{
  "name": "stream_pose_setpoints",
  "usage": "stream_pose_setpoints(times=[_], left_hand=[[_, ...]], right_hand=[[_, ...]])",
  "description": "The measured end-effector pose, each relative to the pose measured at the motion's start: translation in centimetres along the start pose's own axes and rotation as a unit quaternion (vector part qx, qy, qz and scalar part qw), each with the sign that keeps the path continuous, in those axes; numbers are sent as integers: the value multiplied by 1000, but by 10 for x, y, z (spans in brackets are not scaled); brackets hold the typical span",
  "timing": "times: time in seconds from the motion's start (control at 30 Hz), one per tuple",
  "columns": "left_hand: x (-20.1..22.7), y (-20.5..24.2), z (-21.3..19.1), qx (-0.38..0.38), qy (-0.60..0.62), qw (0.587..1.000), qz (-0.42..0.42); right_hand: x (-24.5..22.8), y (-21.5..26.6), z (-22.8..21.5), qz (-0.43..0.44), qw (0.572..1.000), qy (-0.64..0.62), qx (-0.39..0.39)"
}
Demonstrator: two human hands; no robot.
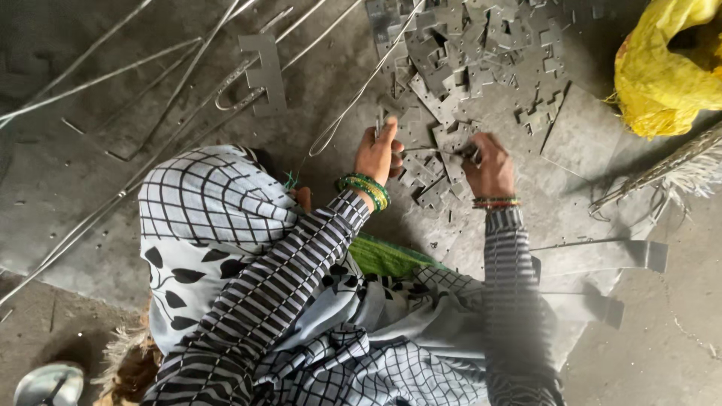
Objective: The person sits on the floor and repeatedly picks up small metal brackets from a pile, aligns them, and stacks them into a neat pile. The person also moves a yellow bag and a broom aside to clear space.
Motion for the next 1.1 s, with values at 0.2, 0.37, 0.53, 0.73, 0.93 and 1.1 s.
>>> stream_pose_setpoints(times=[0.2,0.37,0.53,0.73,0.93,1.1], left_hand=[[-7,-5,9,-168,-2,983,72],[-17,-15,14,-211,104,972,18],[-15,-23,15,-135,-21,990,15],[1,5,14,-217,-126,967,37],[5,29,28,-374,28,909,-184],[4,11,26,-321,35,946,-16]], right_hand=[[-8,15,13,6,989,78,126],[47,17,59,259,960,77,73],[61,15,25,279,912,-296,57],[6,5,-32,84,930,-358,18],[-9,71,87,232,937,43,-259],[47,131,150,437,881,25,-177]])
Point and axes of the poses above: each hand's wrist, its own y-axis away from the middle knuckle, its own z-axis out of the palm, x = y × z, the point moved 4 cm from there along -y, towards the middle knuckle, and after that the axes turned 1 degree about z, right-handed, at the moved point
